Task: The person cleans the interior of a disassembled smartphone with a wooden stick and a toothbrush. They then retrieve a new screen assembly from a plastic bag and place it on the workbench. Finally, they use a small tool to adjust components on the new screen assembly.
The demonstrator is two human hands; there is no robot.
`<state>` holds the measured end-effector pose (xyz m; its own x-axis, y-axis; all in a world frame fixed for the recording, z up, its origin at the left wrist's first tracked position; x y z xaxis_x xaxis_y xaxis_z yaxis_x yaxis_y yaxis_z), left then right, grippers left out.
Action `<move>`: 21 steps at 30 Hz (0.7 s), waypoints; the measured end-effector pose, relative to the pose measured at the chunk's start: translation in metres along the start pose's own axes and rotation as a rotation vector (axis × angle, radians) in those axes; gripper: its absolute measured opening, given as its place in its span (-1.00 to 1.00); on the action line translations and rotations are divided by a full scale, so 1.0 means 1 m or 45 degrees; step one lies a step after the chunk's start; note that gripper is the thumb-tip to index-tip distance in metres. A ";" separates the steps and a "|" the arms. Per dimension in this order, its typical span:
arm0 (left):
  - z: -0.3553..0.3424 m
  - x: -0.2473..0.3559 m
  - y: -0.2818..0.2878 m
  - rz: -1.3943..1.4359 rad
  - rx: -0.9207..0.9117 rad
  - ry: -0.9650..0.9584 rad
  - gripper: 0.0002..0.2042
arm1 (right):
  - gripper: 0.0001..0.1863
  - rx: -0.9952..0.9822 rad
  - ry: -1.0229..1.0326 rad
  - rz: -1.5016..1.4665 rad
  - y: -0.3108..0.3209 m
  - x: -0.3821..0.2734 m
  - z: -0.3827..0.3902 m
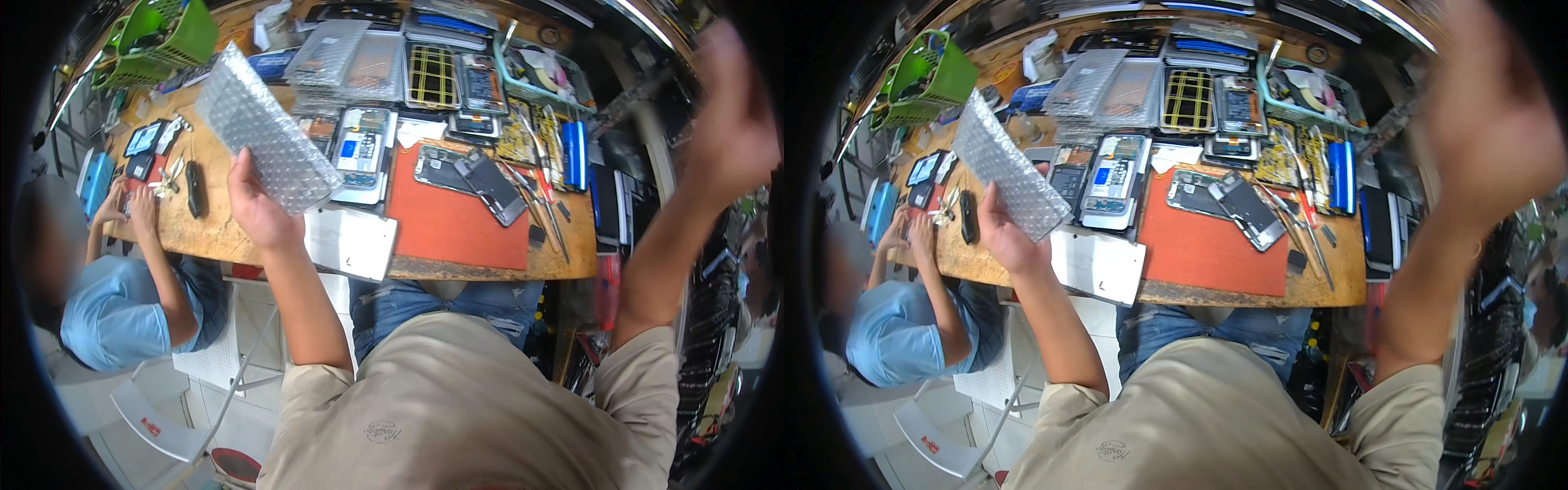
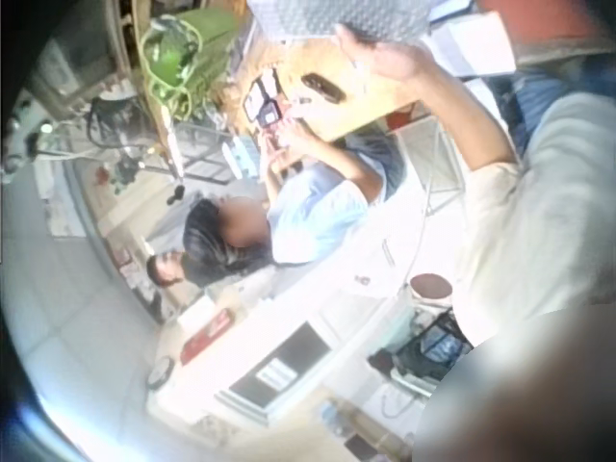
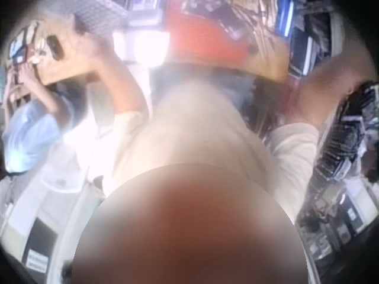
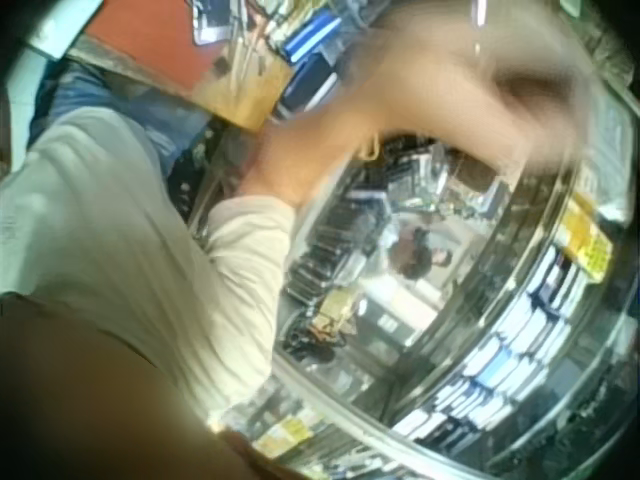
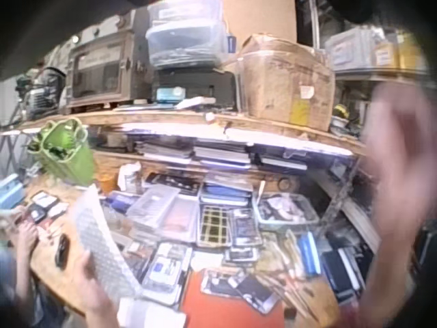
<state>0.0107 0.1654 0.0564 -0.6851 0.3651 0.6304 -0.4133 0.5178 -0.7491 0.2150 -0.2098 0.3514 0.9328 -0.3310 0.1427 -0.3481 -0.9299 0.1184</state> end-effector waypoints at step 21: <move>0.122 0.056 0.169 -0.244 0.978 -0.129 -0.55 | -0.73 -1.063 0.063 -1.122 -0.079 -0.214 0.245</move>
<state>-0.1706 0.1795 -0.0599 -0.5965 0.2323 0.7683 -0.8017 -0.1272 -0.5840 0.0663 -0.1044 0.0710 0.8818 0.3861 -0.2707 0.4334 -0.4375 0.7879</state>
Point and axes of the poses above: each hand's wrist, its own z-axis away from the middle knuckle, its own y-axis out of the back of the hand, x = y × z, the point moved 5 cm from there along -z, towards the middle knuckle, and after that the axes turned 6 degrees about y, right-handed, at the moved point
